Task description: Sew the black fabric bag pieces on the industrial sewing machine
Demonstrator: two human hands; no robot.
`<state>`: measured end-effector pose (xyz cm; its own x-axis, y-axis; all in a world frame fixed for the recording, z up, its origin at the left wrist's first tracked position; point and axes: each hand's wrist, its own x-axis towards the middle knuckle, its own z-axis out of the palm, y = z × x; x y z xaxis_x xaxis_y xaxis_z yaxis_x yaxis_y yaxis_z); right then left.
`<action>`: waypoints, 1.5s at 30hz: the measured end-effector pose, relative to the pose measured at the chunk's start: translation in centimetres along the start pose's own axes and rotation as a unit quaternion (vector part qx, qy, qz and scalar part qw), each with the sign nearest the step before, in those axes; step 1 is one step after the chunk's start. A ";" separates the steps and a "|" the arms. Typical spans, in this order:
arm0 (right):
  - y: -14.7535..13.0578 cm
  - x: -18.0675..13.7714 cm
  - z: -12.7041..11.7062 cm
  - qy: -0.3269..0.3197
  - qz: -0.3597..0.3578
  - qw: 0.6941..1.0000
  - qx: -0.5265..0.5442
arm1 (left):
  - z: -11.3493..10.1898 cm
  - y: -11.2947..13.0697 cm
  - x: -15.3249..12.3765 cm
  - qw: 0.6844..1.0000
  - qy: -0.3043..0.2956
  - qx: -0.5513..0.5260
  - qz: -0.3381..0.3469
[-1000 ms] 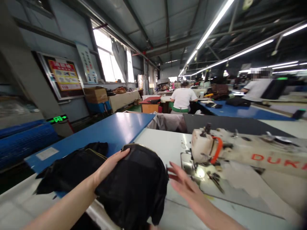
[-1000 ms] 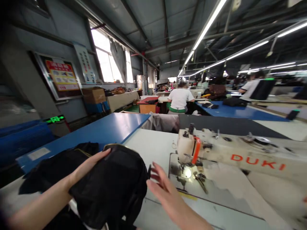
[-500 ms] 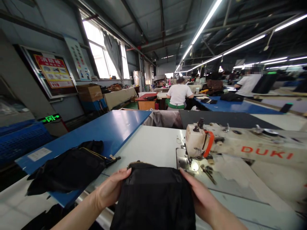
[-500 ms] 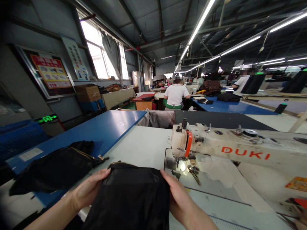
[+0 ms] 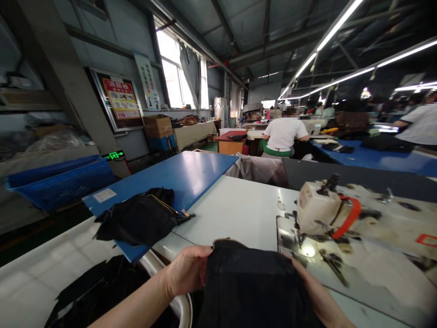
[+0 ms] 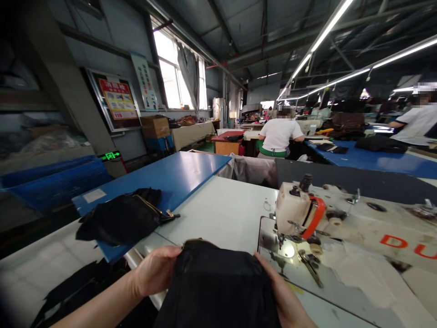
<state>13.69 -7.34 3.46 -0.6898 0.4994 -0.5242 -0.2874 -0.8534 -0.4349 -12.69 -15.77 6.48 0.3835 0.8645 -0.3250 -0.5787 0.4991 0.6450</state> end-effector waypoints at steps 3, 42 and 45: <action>0.0 0.1 0.0 0.018 0.013 1.000 0.001 | -0.3 -0.4 0.3 0.999 0.012 0.035 -0.021; 0.1 -6.7 3.9 0.121 -0.355 0.723 -0.580 | 8.2 -3.8 3.6 0.817 0.048 0.499 0.286; -0.1 -7.2 4.4 0.084 -0.347 0.743 -0.566 | 8.3 -2.8 3.2 0.717 0.032 0.598 0.357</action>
<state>15.73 -11.54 10.49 -0.5167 0.8533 0.0703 0.2734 0.2422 -0.9309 -3.85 -14.87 9.40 0.2408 0.8943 0.3772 0.4352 -0.4469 0.7816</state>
